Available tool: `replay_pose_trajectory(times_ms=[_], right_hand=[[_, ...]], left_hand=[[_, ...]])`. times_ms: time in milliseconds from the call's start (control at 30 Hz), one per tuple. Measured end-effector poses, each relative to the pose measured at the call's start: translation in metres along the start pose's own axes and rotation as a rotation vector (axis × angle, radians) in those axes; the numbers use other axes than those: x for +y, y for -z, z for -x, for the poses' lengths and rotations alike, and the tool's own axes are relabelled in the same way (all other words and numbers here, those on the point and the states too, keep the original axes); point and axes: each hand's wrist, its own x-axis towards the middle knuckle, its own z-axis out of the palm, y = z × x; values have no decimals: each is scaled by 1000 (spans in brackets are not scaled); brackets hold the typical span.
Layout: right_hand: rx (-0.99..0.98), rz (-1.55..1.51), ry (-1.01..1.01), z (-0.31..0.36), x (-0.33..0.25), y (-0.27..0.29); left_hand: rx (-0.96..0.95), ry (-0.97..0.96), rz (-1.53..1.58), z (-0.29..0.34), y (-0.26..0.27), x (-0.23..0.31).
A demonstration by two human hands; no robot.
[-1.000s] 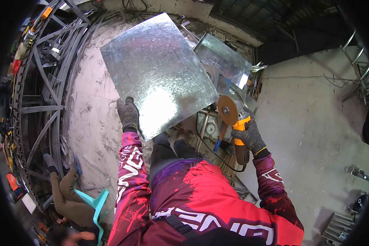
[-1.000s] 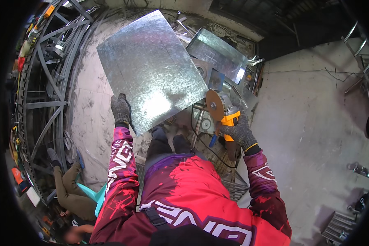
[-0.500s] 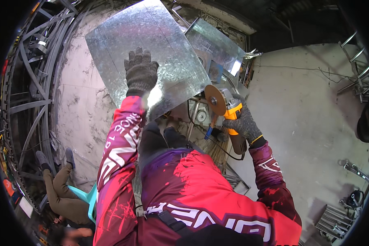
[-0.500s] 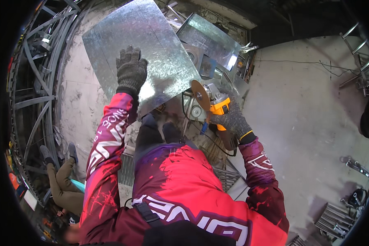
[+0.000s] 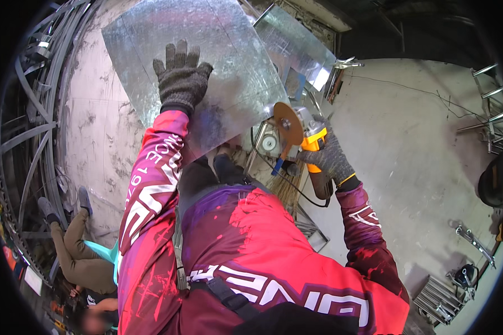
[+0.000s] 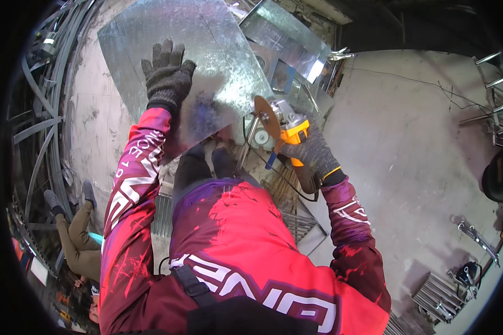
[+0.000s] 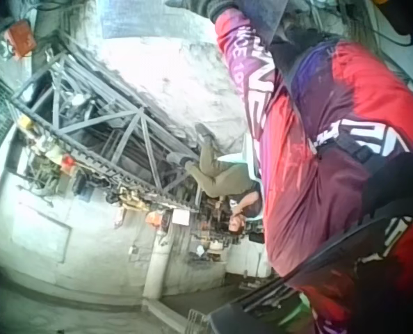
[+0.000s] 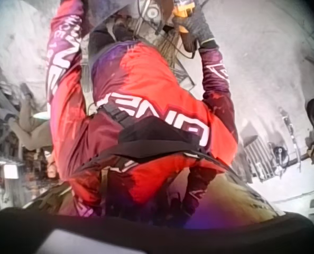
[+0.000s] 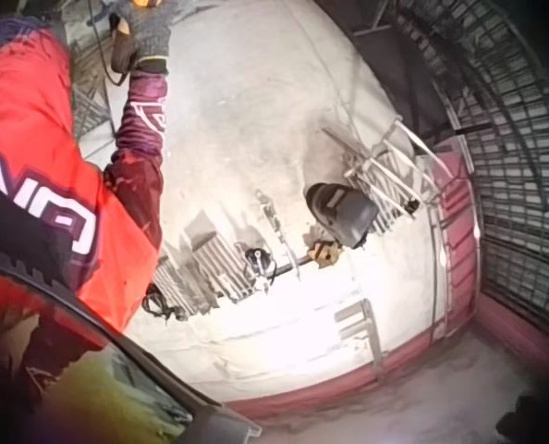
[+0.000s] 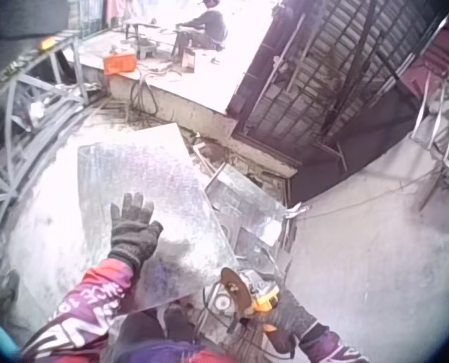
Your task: Using an angle grinder to cut through a large metal sheet on the floor.
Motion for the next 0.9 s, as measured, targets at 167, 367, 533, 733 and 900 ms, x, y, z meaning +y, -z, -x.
replay_pose_trajectory(times_ms=[167, 367, 533, 733, 900], right_hand=[[105, -141, -75, 3, 0, 14], [346, -355, -15, 32, 20, 44], [459, -607, -8, 78, 66, 69], [587, -709, -62, 149, 103, 76], [645, -729, -89, 173, 133, 61]], left_hand=[[108, -2, 224, -1, 11, 0], [-146, -687, 934, 159, 49, 71], [-1054, -519, 613, 251, -84, 87], [-480, -318, 477, 364, -305, 93], [-610, -7, 662, 371, -298, 139]])
